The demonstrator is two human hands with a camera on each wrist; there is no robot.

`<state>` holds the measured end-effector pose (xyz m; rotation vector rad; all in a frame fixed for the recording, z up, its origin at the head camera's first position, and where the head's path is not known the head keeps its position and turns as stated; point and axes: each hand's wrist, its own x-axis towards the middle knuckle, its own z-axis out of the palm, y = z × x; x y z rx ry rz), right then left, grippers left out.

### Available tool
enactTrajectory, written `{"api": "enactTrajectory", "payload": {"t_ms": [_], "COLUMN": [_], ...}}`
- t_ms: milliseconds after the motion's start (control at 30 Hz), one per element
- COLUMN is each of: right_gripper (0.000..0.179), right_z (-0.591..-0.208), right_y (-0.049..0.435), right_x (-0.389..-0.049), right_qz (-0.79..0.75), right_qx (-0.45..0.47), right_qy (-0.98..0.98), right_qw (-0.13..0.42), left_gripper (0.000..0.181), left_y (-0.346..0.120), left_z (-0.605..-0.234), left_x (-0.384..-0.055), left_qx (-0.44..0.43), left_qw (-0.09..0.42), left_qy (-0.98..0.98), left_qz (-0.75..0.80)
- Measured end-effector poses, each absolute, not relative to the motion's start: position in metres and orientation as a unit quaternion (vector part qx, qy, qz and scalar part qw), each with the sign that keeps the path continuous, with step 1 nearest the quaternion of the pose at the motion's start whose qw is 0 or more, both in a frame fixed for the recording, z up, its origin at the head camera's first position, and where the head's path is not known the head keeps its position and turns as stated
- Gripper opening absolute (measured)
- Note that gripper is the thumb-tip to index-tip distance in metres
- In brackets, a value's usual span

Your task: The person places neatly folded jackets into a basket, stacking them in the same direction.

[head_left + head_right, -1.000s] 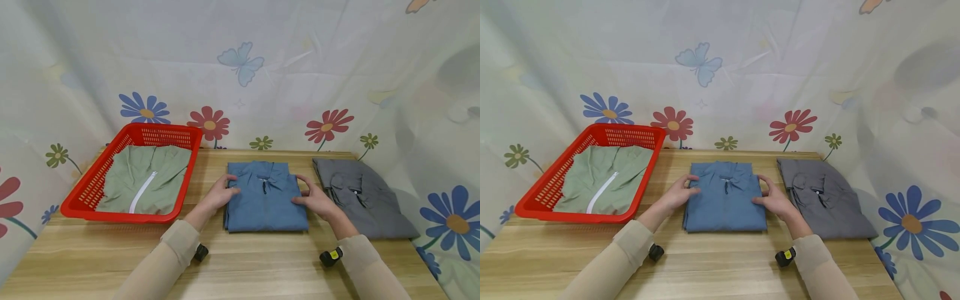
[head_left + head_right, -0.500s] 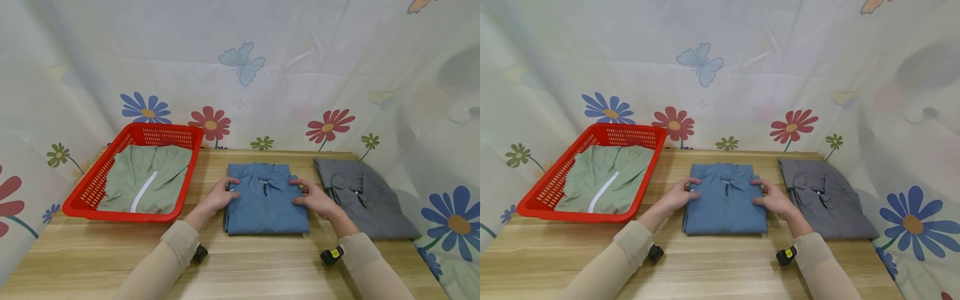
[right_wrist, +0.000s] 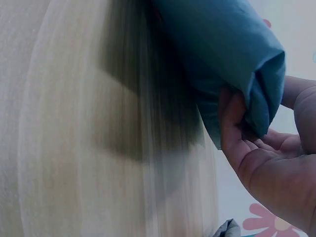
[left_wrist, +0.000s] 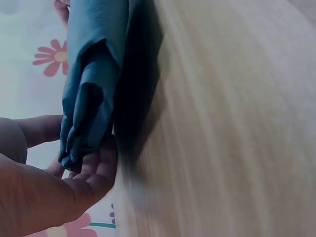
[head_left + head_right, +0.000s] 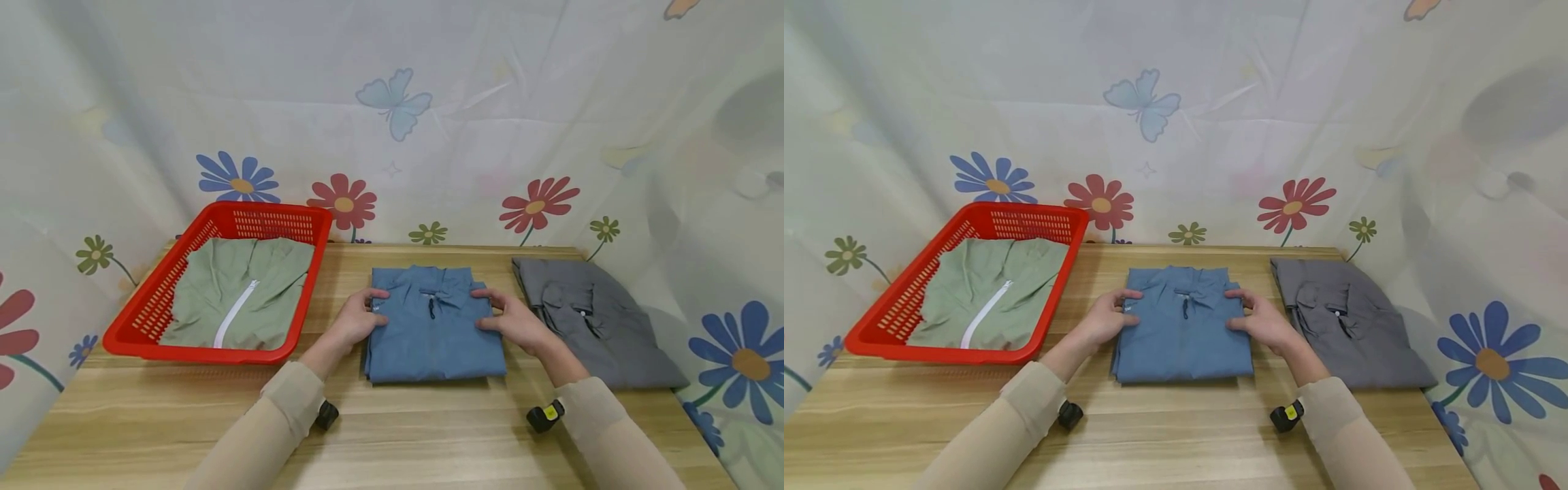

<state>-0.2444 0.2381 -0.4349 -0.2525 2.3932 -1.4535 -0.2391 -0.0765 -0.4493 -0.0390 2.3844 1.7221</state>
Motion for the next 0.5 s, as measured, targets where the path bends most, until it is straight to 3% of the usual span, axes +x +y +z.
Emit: {"api": "enactTrajectory", "payload": {"t_ms": [500], "right_gripper": [0.061], "right_z": [-0.418], "right_y": [0.233], "right_x": [-0.242], "right_qz": [-0.515], "right_qx": [-0.101], "right_qy": [0.837], "right_qw": [0.153], "left_gripper": [0.044], "left_y": [-0.078], "left_z": [-0.431], "left_x": [-0.231], "left_qx": [-0.008], "left_qw": [0.074], "left_qy": [0.810], "left_qz": [0.582]}}
